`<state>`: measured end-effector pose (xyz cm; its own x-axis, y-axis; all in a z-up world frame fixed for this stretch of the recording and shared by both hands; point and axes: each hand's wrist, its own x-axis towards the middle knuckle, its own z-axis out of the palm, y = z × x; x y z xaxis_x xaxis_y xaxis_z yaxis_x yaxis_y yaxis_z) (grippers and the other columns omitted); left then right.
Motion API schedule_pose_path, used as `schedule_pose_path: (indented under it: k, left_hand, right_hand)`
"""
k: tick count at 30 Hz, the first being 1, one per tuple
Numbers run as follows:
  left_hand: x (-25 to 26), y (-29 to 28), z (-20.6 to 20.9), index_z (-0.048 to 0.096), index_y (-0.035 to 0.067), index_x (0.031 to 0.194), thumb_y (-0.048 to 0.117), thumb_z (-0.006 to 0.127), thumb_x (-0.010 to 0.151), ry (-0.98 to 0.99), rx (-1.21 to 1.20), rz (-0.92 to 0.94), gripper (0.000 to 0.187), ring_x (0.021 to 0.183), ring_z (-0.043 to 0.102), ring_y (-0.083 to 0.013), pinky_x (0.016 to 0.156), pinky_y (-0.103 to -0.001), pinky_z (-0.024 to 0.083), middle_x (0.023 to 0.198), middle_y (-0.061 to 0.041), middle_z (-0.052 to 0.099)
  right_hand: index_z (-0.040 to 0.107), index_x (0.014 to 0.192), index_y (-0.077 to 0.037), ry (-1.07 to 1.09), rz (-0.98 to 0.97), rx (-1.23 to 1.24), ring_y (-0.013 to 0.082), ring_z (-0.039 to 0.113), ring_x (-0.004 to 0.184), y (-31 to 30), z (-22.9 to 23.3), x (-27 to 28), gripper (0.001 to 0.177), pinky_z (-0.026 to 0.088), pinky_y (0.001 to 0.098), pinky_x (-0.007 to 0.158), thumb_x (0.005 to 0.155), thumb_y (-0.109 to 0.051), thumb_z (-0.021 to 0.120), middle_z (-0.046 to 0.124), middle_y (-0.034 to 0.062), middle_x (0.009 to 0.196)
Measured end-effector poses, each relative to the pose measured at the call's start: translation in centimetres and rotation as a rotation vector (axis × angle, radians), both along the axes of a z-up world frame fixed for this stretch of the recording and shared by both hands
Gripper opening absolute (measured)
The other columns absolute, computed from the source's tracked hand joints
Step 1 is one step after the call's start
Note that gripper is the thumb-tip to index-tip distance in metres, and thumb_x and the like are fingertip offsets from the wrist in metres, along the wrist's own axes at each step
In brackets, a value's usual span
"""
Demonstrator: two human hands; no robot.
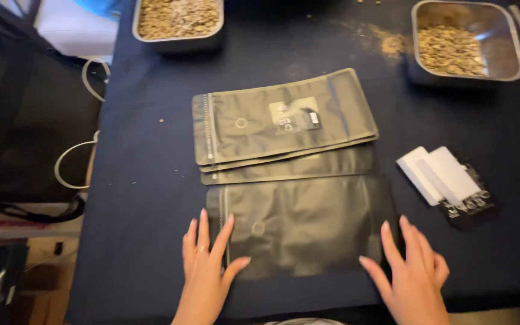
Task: Peeling adhesive labels from a backing sheet and applying them to coffee packaging bags
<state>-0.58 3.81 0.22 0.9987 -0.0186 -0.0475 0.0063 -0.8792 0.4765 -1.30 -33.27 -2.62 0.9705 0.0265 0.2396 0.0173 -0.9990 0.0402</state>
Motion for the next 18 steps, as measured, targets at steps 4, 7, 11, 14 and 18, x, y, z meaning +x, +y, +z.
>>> schedule_pose_path:
  k: [4, 7, 11, 14, 18]
  left_hand:
    - [-2.5, 1.9, -6.0, 0.042, 0.035, 0.156, 0.065, 0.071, 0.079, -0.329, 0.240, -0.140, 0.088, 0.148, 0.031, -0.0498, 0.115, -0.051, 0.029, 0.172, -0.024, 0.019]
    - [-3.5, 2.2, -6.8, 0.044, 0.042, 0.153, 0.069, 0.065, 0.077, -0.251, 0.217, -0.063, 0.084, 0.152, 0.027, -0.0482, 0.114, -0.059, 0.028, 0.174, -0.020, 0.017]
    - [-3.0, 1.8, -4.0, 0.041, 0.041, 0.155, 0.061, 0.070, 0.078, -0.108, 0.087, 0.009, 0.085, 0.155, 0.014, -0.0474, 0.115, -0.066, 0.017, 0.174, -0.021, 0.011]
    - [-2.8, 1.0, -1.1, 0.042, 0.035, 0.155, 0.055, 0.070, 0.079, -0.153, 0.035, 0.062, 0.083, 0.156, 0.016, -0.0448, 0.116, -0.067, 0.014, 0.174, -0.020, 0.013]
    - [-2.6, 0.0, 1.4, 0.049, 0.027, 0.152, 0.044, 0.069, 0.083, -0.253, -0.046, 0.079, 0.074, 0.156, 0.021, -0.0411, 0.121, -0.059, 0.012, 0.174, -0.019, 0.019]
  right_hand:
    - [0.057, 0.144, -0.039, -0.062, -0.009, 0.043, 0.0207, 0.053, 0.138, -3.1, 1.2, -0.6, 0.071, 0.035, 0.0433, 0.097, 0.078, -0.063, 0.064, 0.050, 0.0000, 0.162]
    - [0.068, 0.134, -0.018, -0.148, 0.009, 0.347, 0.0334, 0.056, 0.128, -9.4, 1.9, 2.2, 0.045, 0.038, 0.0500, 0.112, 0.090, -0.024, 0.069, 0.064, 0.0116, 0.141]
    - [0.070, 0.131, -0.009, -0.169, -0.303, 0.493, 0.0325, 0.060, 0.102, -16.8, 1.3, 6.9, 0.040, 0.046, 0.0451, 0.093, 0.096, -0.028, 0.078, 0.067, 0.0157, 0.121]
    - [0.070, 0.129, -0.011, -0.040, -0.437, 0.569, 0.0301, 0.060, 0.097, -19.9, -0.8, 9.0, 0.059, 0.047, 0.0434, 0.087, 0.082, -0.042, 0.088, 0.063, 0.0180, 0.117]
    - [0.072, 0.111, -0.006, -0.094, -0.464, 0.831, 0.0142, 0.056, 0.079, -22.7, -2.9, 9.7, 0.038, 0.044, 0.0292, 0.070, 0.086, -0.025, 0.093, 0.068, 0.0069, 0.095]
